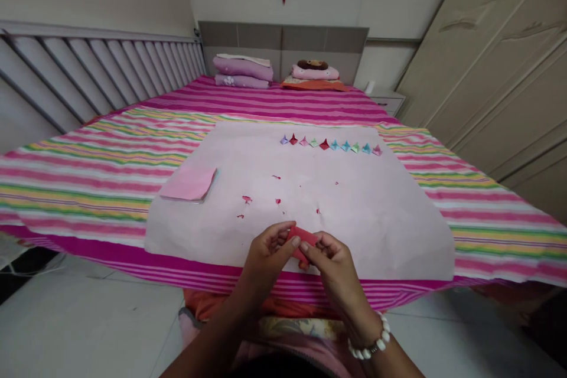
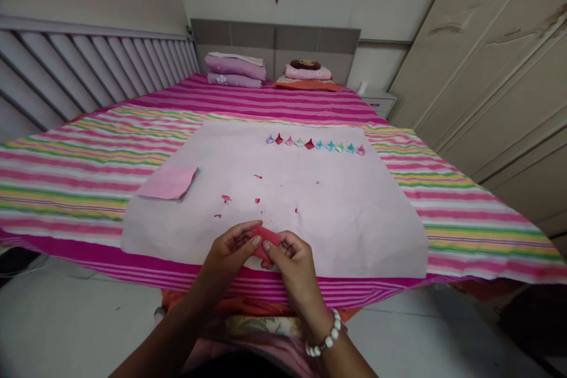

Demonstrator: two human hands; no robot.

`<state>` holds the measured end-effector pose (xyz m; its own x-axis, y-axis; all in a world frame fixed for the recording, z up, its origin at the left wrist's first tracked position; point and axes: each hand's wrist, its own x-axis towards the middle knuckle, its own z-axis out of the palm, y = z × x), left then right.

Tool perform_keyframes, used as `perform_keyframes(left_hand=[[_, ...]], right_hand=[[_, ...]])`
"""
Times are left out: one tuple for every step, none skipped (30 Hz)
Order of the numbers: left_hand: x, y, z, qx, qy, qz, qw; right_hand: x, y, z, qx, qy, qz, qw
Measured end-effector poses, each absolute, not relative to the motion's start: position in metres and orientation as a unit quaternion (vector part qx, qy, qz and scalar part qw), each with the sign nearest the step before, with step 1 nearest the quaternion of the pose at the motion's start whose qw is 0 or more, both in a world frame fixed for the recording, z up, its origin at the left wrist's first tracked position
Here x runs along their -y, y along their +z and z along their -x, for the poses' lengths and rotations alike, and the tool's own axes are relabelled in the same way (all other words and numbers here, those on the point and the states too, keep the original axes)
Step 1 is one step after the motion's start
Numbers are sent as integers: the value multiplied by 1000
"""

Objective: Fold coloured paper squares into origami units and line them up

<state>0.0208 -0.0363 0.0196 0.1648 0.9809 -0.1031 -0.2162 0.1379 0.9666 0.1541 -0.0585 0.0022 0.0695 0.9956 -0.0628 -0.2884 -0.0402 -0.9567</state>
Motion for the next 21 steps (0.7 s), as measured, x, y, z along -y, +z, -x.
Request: perform_keyframes(left_hand=[[35,19,-19,-432,474,-456,617],[34,18,-17,-436,466,-468,612],[34,17,-16,-440,461,-477,606],[33,16,-15,-443,461,-481,600],[33,16,-14,-446,466,-479,596],[33,16,-14,-447,474,-469,597],[34,15,-14,-444,482,-453,604],[34,15,-15,-440,489,-435,615],[35,15,-16,-433,495,-415,629],[35,14,-17,-425,500,-395,643],[36,13,-18,-418,505,-375,655],[36,13,-20,-411,510,-357,666],[36,12,-21,-402,516,-340,676],[36,11,-23,-392,522,-325,685],[37,10,-24,-382,527,-312,692],[37,9,-25,-377,529,-302,698],[37,8,-26,-379,528,-297,700],[37,8,-26,-388,523,-299,697],[37,7,-26,-403,514,-313,689],[38,6,-25,-418,503,-337,678],[38,6,-24,-430,491,-366,663]], right_hand=[[58,4,-156,398,559,461,563],[58,5,-157,410,557,465,553],[58,7,-159,422,555,467,545],[57,8,-160,430,552,466,541],[56,9,-162,433,548,465,544],[56,9,-162,432,542,464,551],[55,9,-163,427,539,461,560],[55,8,-163,420,539,459,567],[55,8,-163,412,542,457,572],[56,7,-162,405,548,453,576],[56,7,-162,398,555,446,579],[56,6,-161,394,561,438,582],[57,6,-160,392,565,431,584],[57,6,-160,393,568,426,584],[56,6,-160,395,568,425,583],[56,7,-160,396,565,429,583],[55,7,-161,397,557,436,586],[54,7,-162,396,544,444,591],[53,7,-163,398,527,452,600],[53,8,-165,401,508,458,609],[52,8,-167,404,492,461,618]])
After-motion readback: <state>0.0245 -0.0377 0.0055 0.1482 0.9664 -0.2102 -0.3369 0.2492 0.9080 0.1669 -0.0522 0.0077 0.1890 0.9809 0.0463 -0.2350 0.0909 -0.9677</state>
